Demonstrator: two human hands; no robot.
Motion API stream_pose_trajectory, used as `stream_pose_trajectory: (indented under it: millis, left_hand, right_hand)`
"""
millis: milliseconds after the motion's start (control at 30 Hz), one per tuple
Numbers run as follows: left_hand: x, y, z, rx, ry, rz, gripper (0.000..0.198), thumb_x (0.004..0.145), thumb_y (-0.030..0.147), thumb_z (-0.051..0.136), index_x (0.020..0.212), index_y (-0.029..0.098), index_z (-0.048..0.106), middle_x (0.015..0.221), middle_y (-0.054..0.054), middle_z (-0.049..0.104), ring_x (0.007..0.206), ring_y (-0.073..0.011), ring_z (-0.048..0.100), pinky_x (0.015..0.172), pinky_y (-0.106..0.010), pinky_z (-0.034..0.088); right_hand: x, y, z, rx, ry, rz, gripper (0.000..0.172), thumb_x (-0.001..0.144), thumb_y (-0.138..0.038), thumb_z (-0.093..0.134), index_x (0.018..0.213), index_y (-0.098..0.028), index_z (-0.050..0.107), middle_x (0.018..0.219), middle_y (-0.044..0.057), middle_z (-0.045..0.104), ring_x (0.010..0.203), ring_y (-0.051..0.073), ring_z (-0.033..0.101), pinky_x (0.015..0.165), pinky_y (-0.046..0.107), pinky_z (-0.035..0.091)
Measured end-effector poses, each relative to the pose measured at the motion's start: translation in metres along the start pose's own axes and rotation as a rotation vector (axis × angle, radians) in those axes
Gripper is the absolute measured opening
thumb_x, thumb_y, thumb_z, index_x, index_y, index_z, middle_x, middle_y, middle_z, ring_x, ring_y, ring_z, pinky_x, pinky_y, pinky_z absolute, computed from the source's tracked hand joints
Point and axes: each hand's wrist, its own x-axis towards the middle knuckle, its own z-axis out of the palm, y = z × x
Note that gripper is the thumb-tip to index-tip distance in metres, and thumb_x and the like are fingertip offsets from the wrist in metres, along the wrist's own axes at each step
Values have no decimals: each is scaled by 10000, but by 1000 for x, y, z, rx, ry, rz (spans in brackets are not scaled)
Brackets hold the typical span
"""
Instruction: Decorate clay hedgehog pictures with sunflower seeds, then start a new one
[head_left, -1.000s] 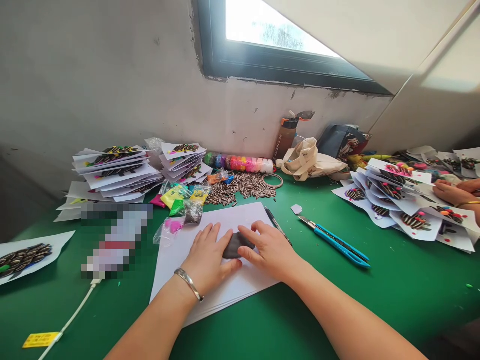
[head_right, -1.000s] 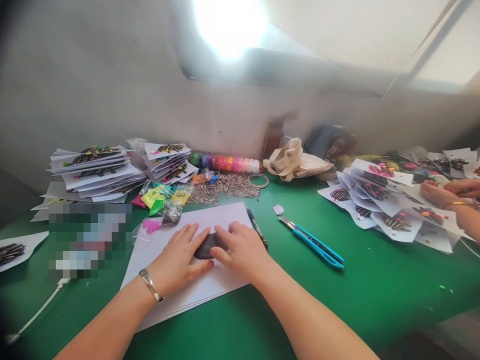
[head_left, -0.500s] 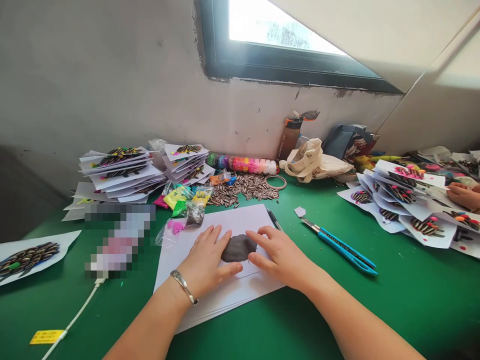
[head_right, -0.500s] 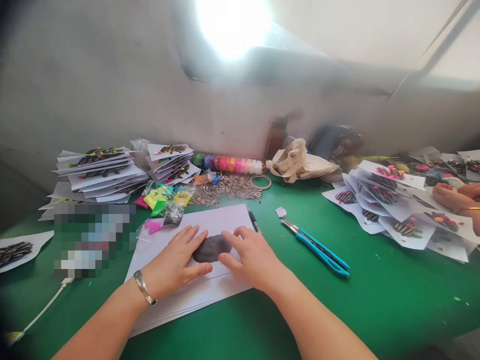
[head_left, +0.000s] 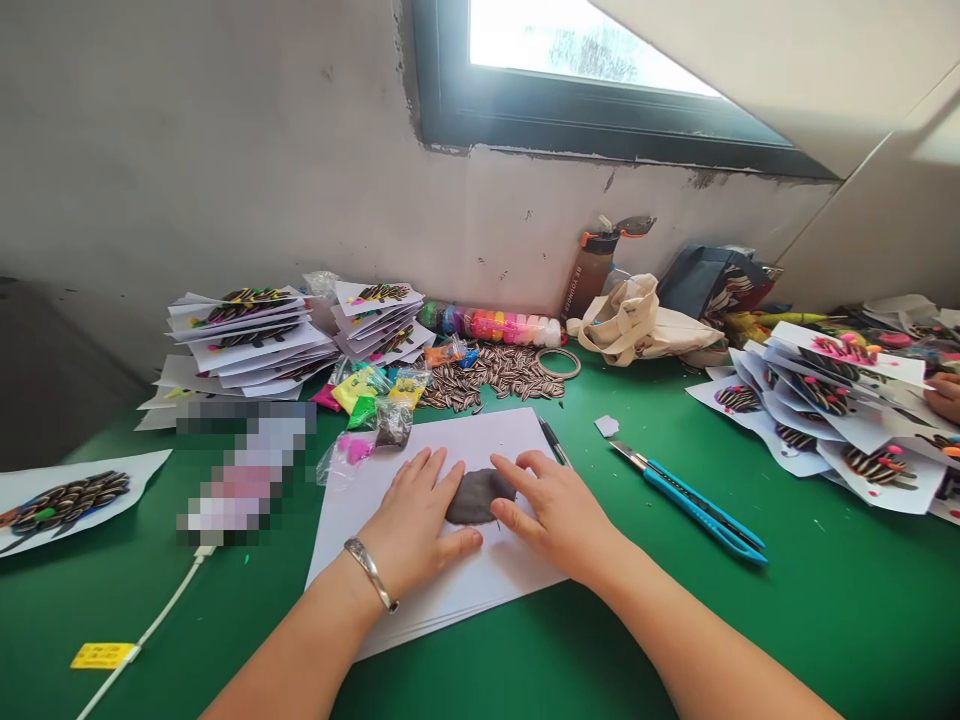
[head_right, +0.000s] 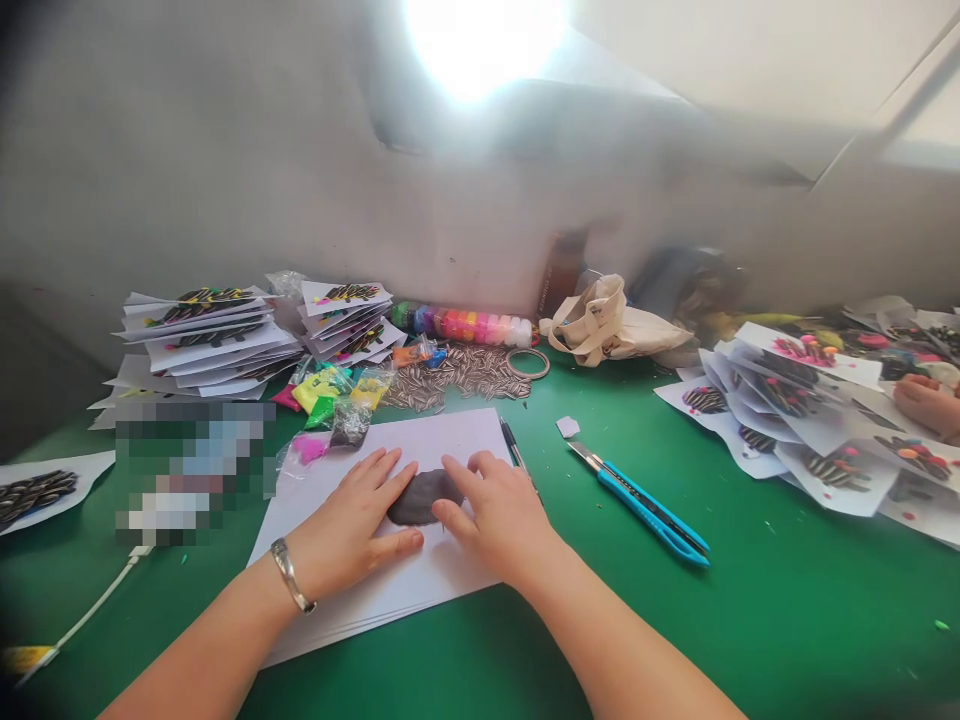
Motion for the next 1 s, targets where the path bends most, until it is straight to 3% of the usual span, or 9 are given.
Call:
stream_pose_trajectory:
  millis: [200, 367, 500, 600, 700, 867, 1000]
  left_hand:
    - [0, 0, 2, -8, 8, 3, 808, 736, 610, 519, 1380, 153, 351, 1479, -162, 222, 1360, -334, 133, 1091, -481, 165]
    - [0, 0, 1, -14, 7, 4, 808, 731, 616, 520, 1381, 167, 350, 1482, -153, 217, 1362, -332, 124, 1090, -481, 164]
    - [0, 1, 1, -13, 9, 3, 807, 733, 609, 522, 1377, 153, 356, 1474, -165, 235, 1358, -339, 138, 1086, -488, 172]
    - [0, 1, 0, -24, 11, 1, 808, 730, 599, 532, 1380, 154, 351, 1476, -163, 229, 1359, -343, 132, 1087, -488, 171]
    - [-1, 1, -1, -37, 6, 0, 800, 732, 593, 533, 1381, 161, 349, 1477, -158, 229, 1358, -349, 130, 1085, -492, 170]
    - [-2, 1, -2, -74, 8, 6, 826, 716, 640, 523, 1366, 155, 369, 1475, -160, 233, 1355, -359, 135, 1078, -507, 182]
    - [-2, -4, -7, -98, -15, 22, 835, 716, 623, 535, 1374, 142, 352, 1481, -151, 218, 1361, -341, 127, 1089, -480, 178]
  right_hand:
    - [1, -4, 0, -73, -5, 19, 376, 871, -496, 414, 1174, -318, 545, 976, 59, 542, 835, 199, 548, 680, 309, 367]
    - [2, -2, 2, -41, 7, 34, 418, 884, -474, 400, 1276, -340, 454, 977, 47, 544, 828, 180, 550, 689, 295, 367]
    - [2, -5, 2, -105, 17, 21, 402, 868, -507, 414, 1206, -325, 535, 969, 59, 545, 838, 196, 544, 673, 296, 360]
    - [2, -2, 1, -55, 2, 33, 424, 884, -489, 390, 1255, -314, 493, 987, 59, 549, 836, 184, 546, 685, 291, 379]
    - [-2, 3, 0, -21, 8, 39, 464, 897, -469, 365, 1308, -267, 439, 1054, 78, 552, 894, 197, 530, 758, 320, 396]
    - [-9, 3, 0, -135, 6, -30, 473, 868, -507, 405, 1263, -261, 490, 1255, 85, 503, 1101, 281, 430, 889, 441, 347]
    - [-14, 0, -3, -127, -36, -45, 564, 880, -527, 360, 1366, -240, 363, 1399, 89, 385, 1240, 296, 336, 966, 484, 310]
